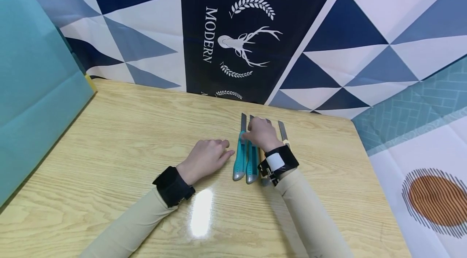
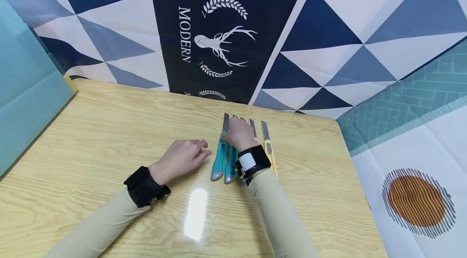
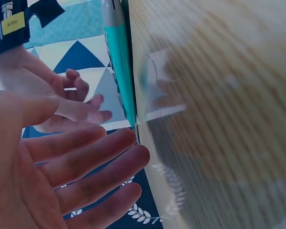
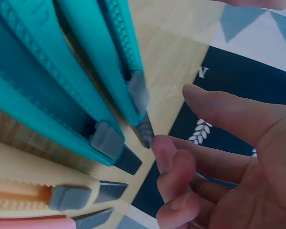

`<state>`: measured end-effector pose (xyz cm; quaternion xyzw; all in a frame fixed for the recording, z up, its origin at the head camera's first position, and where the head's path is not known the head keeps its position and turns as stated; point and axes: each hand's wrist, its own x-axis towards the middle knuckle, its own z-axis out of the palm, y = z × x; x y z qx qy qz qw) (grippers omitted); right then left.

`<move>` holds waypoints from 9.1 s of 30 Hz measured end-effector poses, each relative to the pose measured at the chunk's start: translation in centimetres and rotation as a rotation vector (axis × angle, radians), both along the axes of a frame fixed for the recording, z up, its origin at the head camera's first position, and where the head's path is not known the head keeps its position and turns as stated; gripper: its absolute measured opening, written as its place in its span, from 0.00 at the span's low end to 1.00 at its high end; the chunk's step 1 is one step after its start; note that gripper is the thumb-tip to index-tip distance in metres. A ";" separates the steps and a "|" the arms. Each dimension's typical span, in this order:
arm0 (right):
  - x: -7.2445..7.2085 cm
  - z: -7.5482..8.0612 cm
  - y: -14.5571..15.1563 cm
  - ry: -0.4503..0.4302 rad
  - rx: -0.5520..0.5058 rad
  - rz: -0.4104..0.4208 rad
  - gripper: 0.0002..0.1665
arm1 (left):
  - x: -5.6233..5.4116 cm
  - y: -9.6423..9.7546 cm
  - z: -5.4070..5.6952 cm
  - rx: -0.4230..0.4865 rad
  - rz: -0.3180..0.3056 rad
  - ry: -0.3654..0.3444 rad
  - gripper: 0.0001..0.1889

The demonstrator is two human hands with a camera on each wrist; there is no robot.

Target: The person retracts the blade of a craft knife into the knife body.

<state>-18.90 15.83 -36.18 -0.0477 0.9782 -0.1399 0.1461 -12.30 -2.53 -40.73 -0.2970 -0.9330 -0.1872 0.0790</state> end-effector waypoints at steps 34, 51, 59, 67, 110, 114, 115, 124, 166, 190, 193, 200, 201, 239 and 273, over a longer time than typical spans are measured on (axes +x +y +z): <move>-1.4 -2.3 -1.4 0.047 0.135 -0.072 0.19 | 0.0 0.2 0.0 -0.023 -0.001 0.011 0.16; -1.4 -2.4 -1.9 -0.093 -0.060 -0.109 0.16 | 0.0 0.1 0.1 -0.017 0.017 0.002 0.16; -0.9 -1.7 -1.5 -0.118 -0.169 -0.127 0.14 | 0.0 0.1 0.1 -0.011 0.039 -0.019 0.16; 0.0 -0.5 -0.5 -0.100 -0.254 -0.035 0.28 | 0.0 0.2 0.3 0.144 -0.004 -0.289 0.15; 4.9 0.9 1.6 0.267 -0.839 -0.036 0.18 | -0.5 0.1 -1.0 0.546 -0.258 -0.908 0.07; 4.6 0.8 1.7 0.248 -0.849 -0.016 0.19 | -0.7 0.1 -0.8 0.511 -0.247 -0.857 0.06; 4.5 0.8 1.7 0.244 -0.853 -0.013 0.19 | -0.7 0.1 -0.7 0.506 -0.245 -0.849 0.06; 4.3 0.9 2.1 0.217 -0.844 -0.005 0.21 | -1.0 0.2 -0.5 0.489 -0.237 -0.830 0.06; 4.7 0.7 1.9 0.203 -0.800 -0.031 0.18 | -0.5 0.3 -0.3 0.532 -0.255 -0.859 0.07; 4.7 0.6 2.3 0.347 -0.882 -0.106 0.20 | -0.8 0.2 0.1 0.634 -0.106 -0.795 0.08; 4.7 0.6 2.3 0.362 -0.863 -0.103 0.19 | -0.8 0.2 0.1 0.637 -0.110 -0.796 0.07; 4.8 0.7 2.3 0.373 -0.844 -0.115 0.17 | -0.7 0.3 0.1 0.640 -0.123 -0.810 0.08; 4.8 0.6 2.3 0.371 -0.844 -0.114 0.17 | -0.7 0.3 0.1 0.640 -0.125 -0.812 0.08; 4.9 0.1 1.8 0.347 -0.903 -0.216 0.19 | -0.8 0.5 0.1 0.691 -0.050 -0.784 0.09; 5.0 0.5 1.9 0.260 -0.972 -0.195 0.22 | -0.6 0.6 0.6 0.746 0.017 -0.771 0.11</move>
